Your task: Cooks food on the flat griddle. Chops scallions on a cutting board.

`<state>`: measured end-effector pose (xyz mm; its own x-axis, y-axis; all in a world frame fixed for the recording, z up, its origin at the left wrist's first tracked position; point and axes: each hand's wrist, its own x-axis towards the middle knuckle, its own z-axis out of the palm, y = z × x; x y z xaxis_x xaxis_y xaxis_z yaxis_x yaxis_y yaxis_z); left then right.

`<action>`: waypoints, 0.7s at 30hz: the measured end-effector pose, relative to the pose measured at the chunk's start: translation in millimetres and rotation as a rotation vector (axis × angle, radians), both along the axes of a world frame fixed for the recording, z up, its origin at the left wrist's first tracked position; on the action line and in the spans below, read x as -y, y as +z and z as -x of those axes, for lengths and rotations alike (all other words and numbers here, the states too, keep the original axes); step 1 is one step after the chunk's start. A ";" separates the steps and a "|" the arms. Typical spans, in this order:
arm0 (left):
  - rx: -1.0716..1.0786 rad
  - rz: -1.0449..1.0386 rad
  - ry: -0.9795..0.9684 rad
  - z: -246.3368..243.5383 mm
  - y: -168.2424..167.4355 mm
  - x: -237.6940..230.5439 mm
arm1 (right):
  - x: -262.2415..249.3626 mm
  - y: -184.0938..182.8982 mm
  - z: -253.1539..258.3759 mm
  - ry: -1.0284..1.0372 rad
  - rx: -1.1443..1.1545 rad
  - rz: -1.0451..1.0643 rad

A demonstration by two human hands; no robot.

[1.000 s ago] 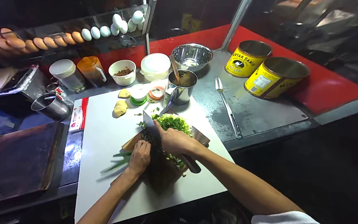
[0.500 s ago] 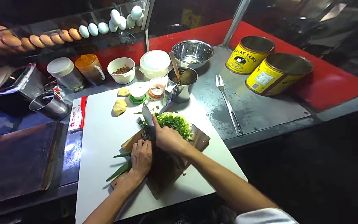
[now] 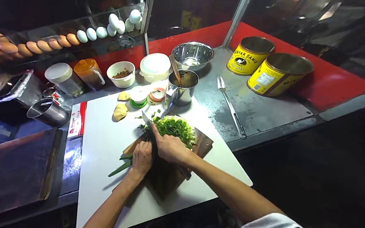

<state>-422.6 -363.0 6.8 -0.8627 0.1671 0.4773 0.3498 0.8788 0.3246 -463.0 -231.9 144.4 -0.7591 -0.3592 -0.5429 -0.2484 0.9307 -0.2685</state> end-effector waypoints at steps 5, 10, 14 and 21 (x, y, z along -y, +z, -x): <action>0.006 -0.043 0.025 -5.2 -1.5 -4.0 | 2.4 13.1 -1.0 0.030 0.062 -0.015; -0.071 -0.043 0.062 -8.1 -9.7 -9.4 | 3.5 3.2 8.3 0.024 0.035 0.018; -0.138 0.080 0.092 -9.5 -4.6 -9.5 | 7.2 -7.0 -7.8 -0.066 -0.018 0.043; 0.023 -0.030 -0.212 -10.2 -15.9 21.9 | -21.8 14.4 -1.3 -0.006 0.050 -0.017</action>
